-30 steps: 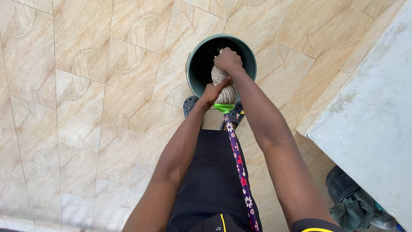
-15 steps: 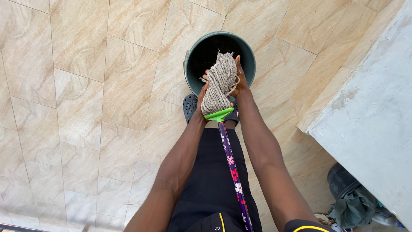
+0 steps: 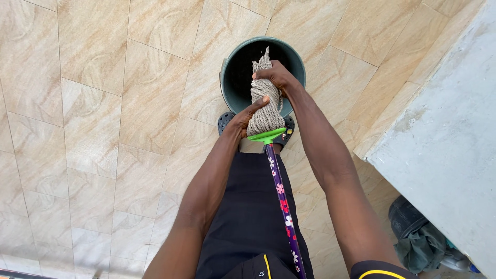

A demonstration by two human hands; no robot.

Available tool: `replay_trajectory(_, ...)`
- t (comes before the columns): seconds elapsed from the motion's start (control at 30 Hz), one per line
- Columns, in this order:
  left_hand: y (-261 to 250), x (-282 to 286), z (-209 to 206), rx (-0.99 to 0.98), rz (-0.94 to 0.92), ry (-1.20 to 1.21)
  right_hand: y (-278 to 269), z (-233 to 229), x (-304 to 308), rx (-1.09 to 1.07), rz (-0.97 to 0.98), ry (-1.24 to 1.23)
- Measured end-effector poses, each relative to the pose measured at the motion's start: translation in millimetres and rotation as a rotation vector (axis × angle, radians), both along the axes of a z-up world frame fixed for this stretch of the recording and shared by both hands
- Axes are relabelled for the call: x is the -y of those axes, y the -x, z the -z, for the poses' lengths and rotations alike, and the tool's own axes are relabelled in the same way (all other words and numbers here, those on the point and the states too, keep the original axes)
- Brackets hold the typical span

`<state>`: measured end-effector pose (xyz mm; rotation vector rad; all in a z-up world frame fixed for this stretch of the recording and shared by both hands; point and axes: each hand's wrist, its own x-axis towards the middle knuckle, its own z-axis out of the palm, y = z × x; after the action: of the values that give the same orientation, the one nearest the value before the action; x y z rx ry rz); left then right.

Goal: The person is seen mopping a tiled balcony using a mop and a bucket of water.

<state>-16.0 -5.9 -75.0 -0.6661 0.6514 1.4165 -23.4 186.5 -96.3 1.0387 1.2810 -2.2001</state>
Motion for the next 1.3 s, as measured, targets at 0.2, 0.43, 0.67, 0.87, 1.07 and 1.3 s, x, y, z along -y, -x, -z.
replay_trajectory(0.2, 14.5, -18.4, -10.3, -0.108, 0.045, 0.004, 13.6, 34.0, -5.5, 0.093, -0.324, -0.397)
replay_trajectory(0.43, 23.3, -29.2, -5.4, -0.307, 0.241, 0.170, 25.7, 8.7, 7.8, 0.070, -0.344, -0.563)
replay_trajectory(0.67, 13.9, -29.7, 4.4, -0.616, 0.356, 0.269, 25.3, 10.8, 19.0, 0.254, -0.527, -0.846)
replay_trajectory(0.87, 11.0, -24.4, -16.0, -0.596, 0.295, 0.297, 21.8, -6.7, 23.2, 0.100, -0.555, -0.933)
replay_trajectory(1.07, 9.4, -21.1, -21.4, -0.648, 0.401, 0.248, 25.3, -30.5, 8.7, 0.248, -0.564, -0.755)
replay_trajectory(1.3, 8.9, -10.0, -40.4, -0.464, 0.357, 0.174, 9.2, 6.9, -17.4, 0.060, -0.215, -0.170)
